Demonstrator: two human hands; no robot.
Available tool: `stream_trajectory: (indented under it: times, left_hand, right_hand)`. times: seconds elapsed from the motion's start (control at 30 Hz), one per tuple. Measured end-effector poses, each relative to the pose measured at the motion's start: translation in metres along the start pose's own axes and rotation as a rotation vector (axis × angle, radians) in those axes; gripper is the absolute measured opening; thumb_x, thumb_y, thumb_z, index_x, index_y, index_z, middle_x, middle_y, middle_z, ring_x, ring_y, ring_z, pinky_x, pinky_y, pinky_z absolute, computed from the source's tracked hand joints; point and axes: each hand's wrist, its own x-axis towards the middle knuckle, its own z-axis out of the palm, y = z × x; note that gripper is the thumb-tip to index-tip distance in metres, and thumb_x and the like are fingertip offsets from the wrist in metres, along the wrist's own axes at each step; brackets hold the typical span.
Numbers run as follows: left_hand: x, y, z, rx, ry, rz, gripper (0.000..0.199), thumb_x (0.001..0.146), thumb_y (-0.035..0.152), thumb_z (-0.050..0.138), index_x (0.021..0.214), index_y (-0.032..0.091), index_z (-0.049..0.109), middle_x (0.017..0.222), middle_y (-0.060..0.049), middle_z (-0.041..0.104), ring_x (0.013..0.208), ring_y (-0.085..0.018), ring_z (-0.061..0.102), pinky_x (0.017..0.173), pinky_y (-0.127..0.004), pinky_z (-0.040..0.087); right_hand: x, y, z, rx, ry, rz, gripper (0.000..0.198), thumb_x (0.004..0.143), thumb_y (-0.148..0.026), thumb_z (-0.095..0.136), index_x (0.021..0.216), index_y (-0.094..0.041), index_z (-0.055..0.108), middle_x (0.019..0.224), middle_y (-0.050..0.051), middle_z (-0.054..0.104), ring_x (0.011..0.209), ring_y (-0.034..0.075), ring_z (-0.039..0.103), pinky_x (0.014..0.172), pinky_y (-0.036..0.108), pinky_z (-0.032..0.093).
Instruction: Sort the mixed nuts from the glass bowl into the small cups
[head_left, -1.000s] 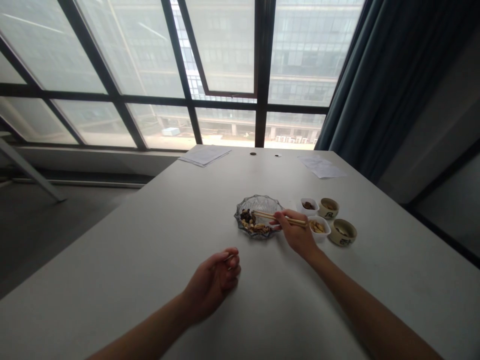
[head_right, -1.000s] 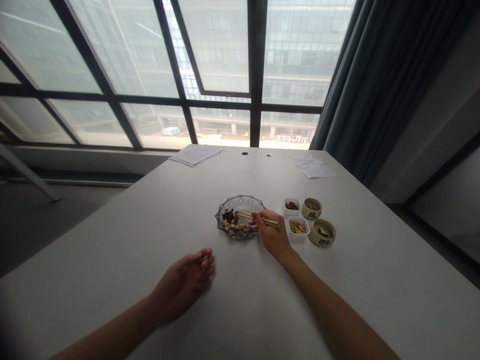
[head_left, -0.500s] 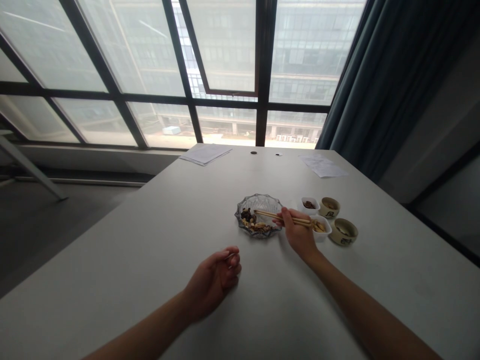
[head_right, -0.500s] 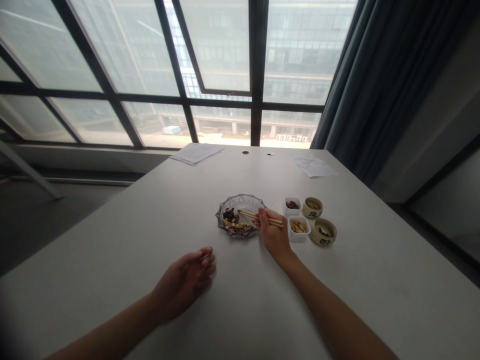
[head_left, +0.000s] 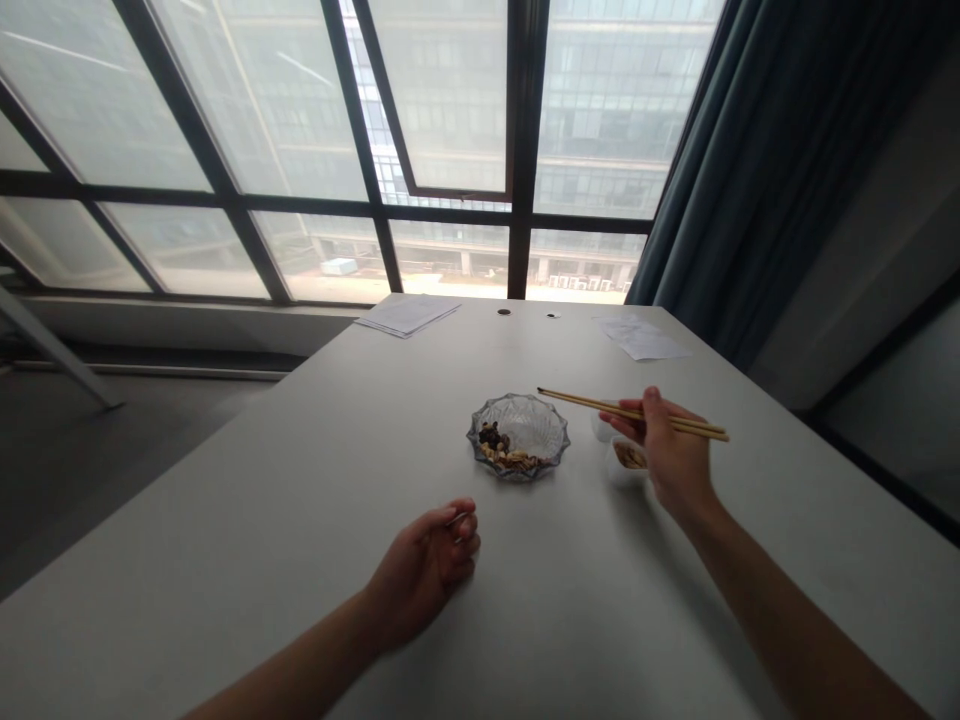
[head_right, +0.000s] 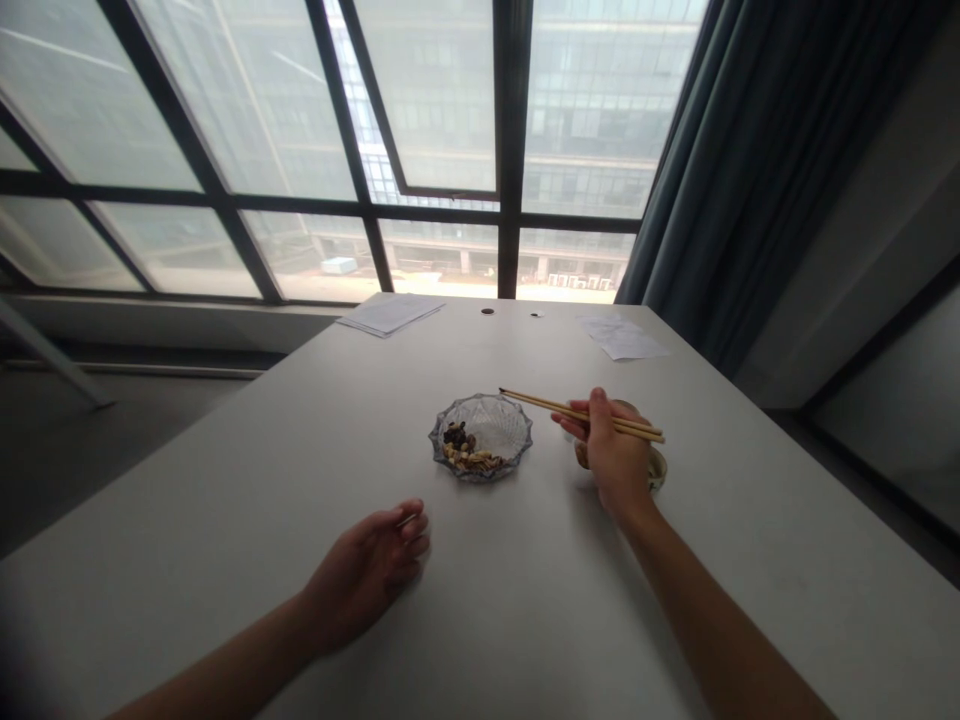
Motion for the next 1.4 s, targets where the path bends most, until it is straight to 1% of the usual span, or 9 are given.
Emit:
stream_trajectory:
  times: [0.13, 0.2, 0.27, 0.4, 0.5, 0.67, 0.93, 1.23, 1.4]
  left_hand:
    - [0.0, 0.001, -0.002, -0.011, -0.016, -0.004, 0.013, 0.087, 0.012, 0.073, 0.098, 0.011, 0.065, 0.077, 0.0, 0.05, 0.059, -0.01, 0.046, 0.048, -0.018, 0.036]
    - [0.0, 0.002, -0.003, -0.014, -0.022, -0.006, 0.012, 0.088, 0.012, 0.073, 0.097, 0.011, 0.065, 0.077, 0.0, 0.05, 0.06, -0.01, 0.046, 0.049, -0.018, 0.036]
    - [-0.001, 0.003, -0.003, -0.015, -0.026, -0.008, 0.012, 0.088, 0.012, 0.073, 0.097, 0.011, 0.065, 0.078, 0.0, 0.051, 0.06, -0.01, 0.046, 0.049, -0.018, 0.037]
    - [-0.001, 0.004, -0.002, -0.015, -0.016, -0.005, 0.011, 0.088, 0.011, 0.072, 0.097, 0.011, 0.065, 0.078, 0.0, 0.051, 0.061, -0.01, 0.046, 0.05, -0.019, 0.038]
    - [0.0, 0.005, -0.001, -0.004, -0.003, -0.002, 0.012, 0.087, 0.011, 0.074, 0.096, 0.011, 0.065, 0.077, 0.001, 0.05, 0.061, -0.01, 0.046, 0.051, -0.019, 0.039]
    - [0.002, 0.007, -0.002, 0.005, -0.007, 0.001, 0.017, 0.084, 0.011, 0.077, 0.097, 0.011, 0.066, 0.078, 0.001, 0.05, 0.061, -0.01, 0.046, 0.051, -0.019, 0.039]
    - [-0.001, 0.009, -0.002, -0.003, -0.005, 0.01, 0.017, 0.084, 0.01, 0.077, 0.098, 0.009, 0.067, 0.078, 0.001, 0.05, 0.062, -0.01, 0.046, 0.052, -0.02, 0.041]
    - [-0.001, 0.01, -0.001, 0.03, 0.015, 0.003, 0.016, 0.084, 0.01, 0.077, 0.097, 0.01, 0.068, 0.077, 0.001, 0.05, 0.061, -0.01, 0.046, 0.051, -0.019, 0.04]
    - [0.0, 0.009, 0.0, 0.055, 0.012, 0.014, 0.018, 0.082, 0.01, 0.078, 0.097, 0.01, 0.068, 0.077, 0.001, 0.051, 0.061, -0.01, 0.046, 0.052, -0.019, 0.041]
  right_hand:
    - [0.005, -0.045, -0.052, -0.019, 0.089, -0.081, 0.04, 0.078, -0.057, 0.082, 0.074, -0.018, 0.073, 0.079, 0.011, 0.077, 0.074, 0.029, 0.079, 0.072, 0.039, 0.069]
    - [0.003, -0.061, -0.085, -0.055, 0.154, -0.102, 0.031, 0.08, -0.051, 0.083, 0.07, -0.022, 0.074, 0.082, 0.012, 0.076, 0.074, 0.027, 0.079, 0.08, 0.04, 0.068]
    - [-0.002, -0.071, -0.119, -0.129, 0.201, -0.118, 0.031, 0.084, -0.053, 0.077, 0.07, -0.026, 0.076, 0.086, 0.013, 0.074, 0.075, 0.026, 0.078, 0.089, 0.042, 0.065]
    - [-0.018, -0.066, -0.177, -0.208, 0.309, -0.102, 0.032, 0.085, -0.055, 0.076, 0.068, -0.027, 0.077, 0.084, 0.016, 0.071, 0.073, 0.027, 0.078, 0.096, 0.045, 0.059]
    - [-0.03, -0.047, -0.202, -0.22, 0.35, -0.026, 0.034, 0.082, -0.057, 0.077, 0.07, -0.025, 0.078, 0.082, 0.016, 0.073, 0.073, 0.026, 0.078, 0.093, 0.042, 0.061]
    - [-0.036, -0.019, -0.216, -0.158, 0.315, 0.089, 0.049, 0.065, -0.062, 0.088, 0.078, -0.016, 0.076, 0.081, 0.011, 0.078, 0.075, 0.025, 0.079, 0.075, 0.026, 0.067]
    - [-0.045, -0.006, -0.22, -0.123, 0.267, 0.073, 0.049, 0.071, -0.06, 0.086, 0.083, -0.013, 0.075, 0.077, 0.012, 0.079, 0.072, 0.024, 0.079, 0.075, 0.024, 0.066]
    - [-0.056, -0.005, -0.217, -0.064, 0.256, 0.092, 0.049, 0.066, -0.059, 0.089, 0.081, -0.014, 0.078, 0.078, 0.013, 0.079, 0.072, 0.021, 0.079, 0.067, 0.018, 0.064]
    - [-0.056, -0.003, -0.216, -0.034, 0.245, 0.065, 0.045, 0.068, -0.056, 0.089, 0.083, -0.015, 0.078, 0.077, 0.012, 0.079, 0.072, 0.021, 0.079, 0.069, 0.02, 0.064]
